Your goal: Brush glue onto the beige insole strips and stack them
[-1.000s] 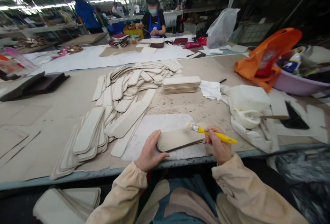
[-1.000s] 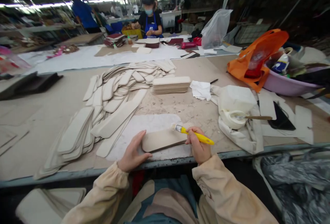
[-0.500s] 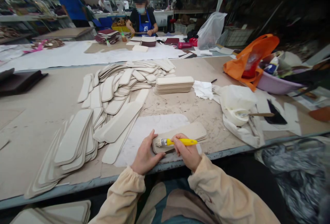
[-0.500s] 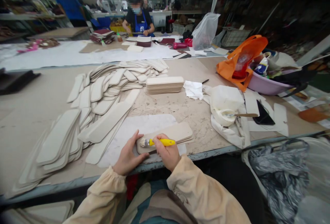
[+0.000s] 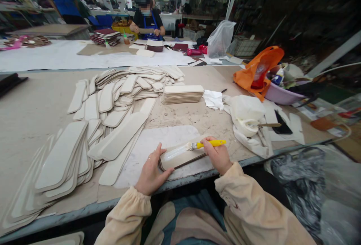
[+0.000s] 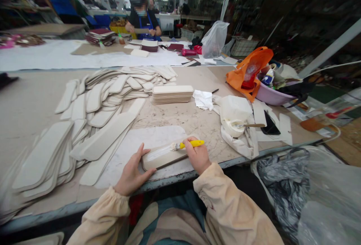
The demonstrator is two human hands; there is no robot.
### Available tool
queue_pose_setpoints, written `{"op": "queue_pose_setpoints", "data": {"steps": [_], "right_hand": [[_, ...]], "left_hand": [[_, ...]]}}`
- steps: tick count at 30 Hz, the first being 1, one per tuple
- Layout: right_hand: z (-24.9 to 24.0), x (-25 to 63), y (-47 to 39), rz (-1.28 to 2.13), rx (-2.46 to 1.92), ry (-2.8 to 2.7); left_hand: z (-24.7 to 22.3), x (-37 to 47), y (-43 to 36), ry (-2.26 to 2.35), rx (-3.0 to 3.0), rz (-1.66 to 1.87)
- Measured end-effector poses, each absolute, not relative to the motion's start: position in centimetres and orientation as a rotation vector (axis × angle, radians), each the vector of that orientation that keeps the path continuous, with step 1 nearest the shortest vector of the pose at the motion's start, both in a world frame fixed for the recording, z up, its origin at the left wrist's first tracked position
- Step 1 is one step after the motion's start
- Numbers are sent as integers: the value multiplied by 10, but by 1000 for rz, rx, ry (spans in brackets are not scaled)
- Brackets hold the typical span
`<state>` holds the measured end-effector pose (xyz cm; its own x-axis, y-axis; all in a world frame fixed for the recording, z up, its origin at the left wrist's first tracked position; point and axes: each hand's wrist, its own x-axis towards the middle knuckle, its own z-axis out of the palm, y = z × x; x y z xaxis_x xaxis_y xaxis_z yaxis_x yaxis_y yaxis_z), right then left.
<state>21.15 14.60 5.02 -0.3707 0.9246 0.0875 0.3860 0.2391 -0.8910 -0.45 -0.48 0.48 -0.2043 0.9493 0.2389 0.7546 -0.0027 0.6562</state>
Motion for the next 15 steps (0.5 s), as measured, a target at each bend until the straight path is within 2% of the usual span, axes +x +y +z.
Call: {"op": "queue_pose_setpoints", "data": {"steps": [11, 13, 15], "right_hand": [[61, 267, 182, 640, -1347, -1964], [64, 262, 170, 703, -1308, -1912], [66, 250, 151, 938, -1222, -1802]], "left_hand": [[-1, -7, -4, 1996, 1844, 1008], [-1, -7, -4, 1988, 1864, 1015], [0, -7, -4, 1984, 1881, 1013]]}}
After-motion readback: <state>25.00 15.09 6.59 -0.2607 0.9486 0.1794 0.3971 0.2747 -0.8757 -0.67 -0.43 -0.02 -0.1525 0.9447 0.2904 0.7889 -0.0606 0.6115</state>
